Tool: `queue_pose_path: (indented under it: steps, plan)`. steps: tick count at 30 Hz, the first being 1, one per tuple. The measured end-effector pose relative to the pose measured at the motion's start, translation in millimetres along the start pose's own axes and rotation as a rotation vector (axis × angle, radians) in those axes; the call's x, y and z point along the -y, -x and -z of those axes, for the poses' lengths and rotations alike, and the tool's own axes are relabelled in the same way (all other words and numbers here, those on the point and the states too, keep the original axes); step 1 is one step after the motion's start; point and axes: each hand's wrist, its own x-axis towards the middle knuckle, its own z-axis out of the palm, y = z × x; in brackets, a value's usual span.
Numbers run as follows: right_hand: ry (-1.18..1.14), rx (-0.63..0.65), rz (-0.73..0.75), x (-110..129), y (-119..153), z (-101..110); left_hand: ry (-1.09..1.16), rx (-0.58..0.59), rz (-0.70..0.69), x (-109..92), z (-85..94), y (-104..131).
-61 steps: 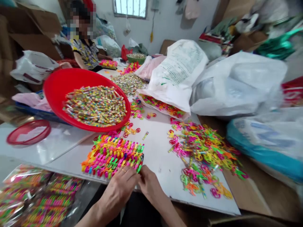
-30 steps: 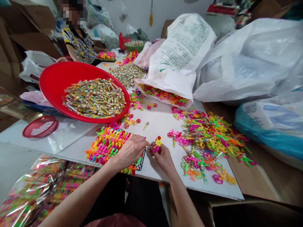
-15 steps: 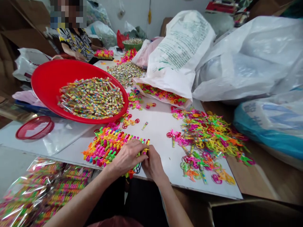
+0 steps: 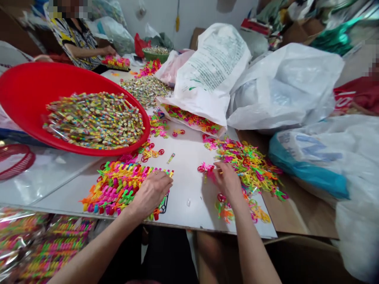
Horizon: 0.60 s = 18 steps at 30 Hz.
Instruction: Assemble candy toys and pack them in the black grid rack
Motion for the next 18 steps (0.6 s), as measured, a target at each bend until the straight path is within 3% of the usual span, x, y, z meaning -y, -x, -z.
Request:
queue_pose_path:
  steps: [3, 7, 10, 13, 18]
  plan:
    - [0.229, 0.062, -0.004, -10.4, -32.3, 4.5, -0.039, -0.014, 0.038, 0.0, -0.9, -4.4]
    - [0.425, 0.205, 0.036, 20.2, -48.5, -31.3, -0.052, -0.035, 0.020, 2.4, -1.3, -1.9]
    - [0.352, 0.241, 0.210, 48.4, -44.0, -52.7, -0.060, -0.048, 0.005, 8.6, 1.1, 5.9]
    - [0.230, 0.252, 0.378, 60.3, -32.2, -51.9, -0.056, -0.066, 0.008, 15.3, 5.4, 11.9]
    - [0.163, 0.227, 0.242, 49.9, -9.8, -36.4, -0.101, -0.023, 0.090, 21.1, 9.3, 5.3]
